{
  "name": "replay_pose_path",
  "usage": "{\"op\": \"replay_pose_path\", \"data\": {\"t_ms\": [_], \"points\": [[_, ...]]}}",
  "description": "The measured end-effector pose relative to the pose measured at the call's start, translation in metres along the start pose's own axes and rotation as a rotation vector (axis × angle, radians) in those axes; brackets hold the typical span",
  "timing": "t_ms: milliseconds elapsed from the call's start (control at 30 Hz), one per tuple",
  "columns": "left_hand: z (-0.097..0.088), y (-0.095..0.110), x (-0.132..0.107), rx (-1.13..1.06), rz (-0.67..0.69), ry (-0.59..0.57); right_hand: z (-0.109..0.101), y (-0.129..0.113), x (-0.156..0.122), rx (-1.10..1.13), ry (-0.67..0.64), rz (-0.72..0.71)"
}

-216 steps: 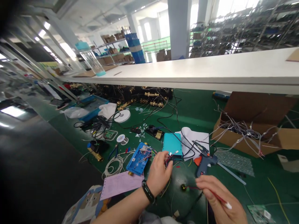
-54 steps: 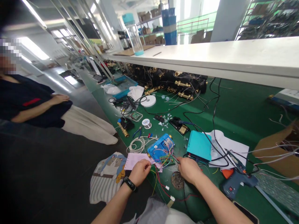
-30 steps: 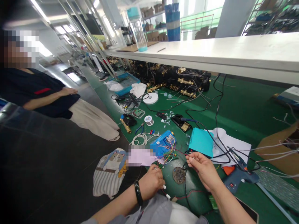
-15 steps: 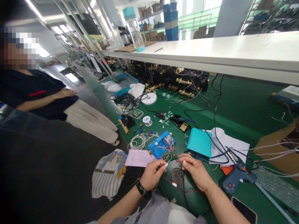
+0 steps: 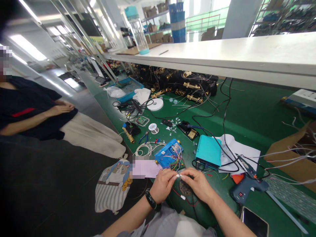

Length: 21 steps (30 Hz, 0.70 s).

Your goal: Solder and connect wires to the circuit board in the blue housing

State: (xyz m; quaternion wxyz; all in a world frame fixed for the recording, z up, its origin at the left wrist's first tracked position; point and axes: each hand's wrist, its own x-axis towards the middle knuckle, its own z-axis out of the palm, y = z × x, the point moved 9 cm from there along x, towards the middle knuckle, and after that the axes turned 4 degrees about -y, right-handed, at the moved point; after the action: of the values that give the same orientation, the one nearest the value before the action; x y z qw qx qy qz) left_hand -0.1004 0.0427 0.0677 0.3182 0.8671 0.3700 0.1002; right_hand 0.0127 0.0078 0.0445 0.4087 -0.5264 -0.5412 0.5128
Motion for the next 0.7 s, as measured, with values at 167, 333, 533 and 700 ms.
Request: {"op": "replay_pose_path", "data": {"t_ms": [167, 333, 533, 700], "points": [[0.003, 0.004, 0.000, 0.063, 0.021, -0.006, -0.003, -0.002, 0.001, -0.115, 0.035, -0.048], [0.001, 0.006, 0.000, 0.111, 0.033, 0.006, -0.004, -0.002, 0.001, -0.249, 0.049, -0.097], [0.008, 0.007, 0.001, 0.163, 0.059, -0.036, -0.001, -0.007, 0.004, -0.415, -0.010, -0.136], [0.013, 0.006, 0.001, 0.205, 0.057, -0.039, 0.002, -0.006, 0.005, -0.524, -0.025, -0.133]]}}
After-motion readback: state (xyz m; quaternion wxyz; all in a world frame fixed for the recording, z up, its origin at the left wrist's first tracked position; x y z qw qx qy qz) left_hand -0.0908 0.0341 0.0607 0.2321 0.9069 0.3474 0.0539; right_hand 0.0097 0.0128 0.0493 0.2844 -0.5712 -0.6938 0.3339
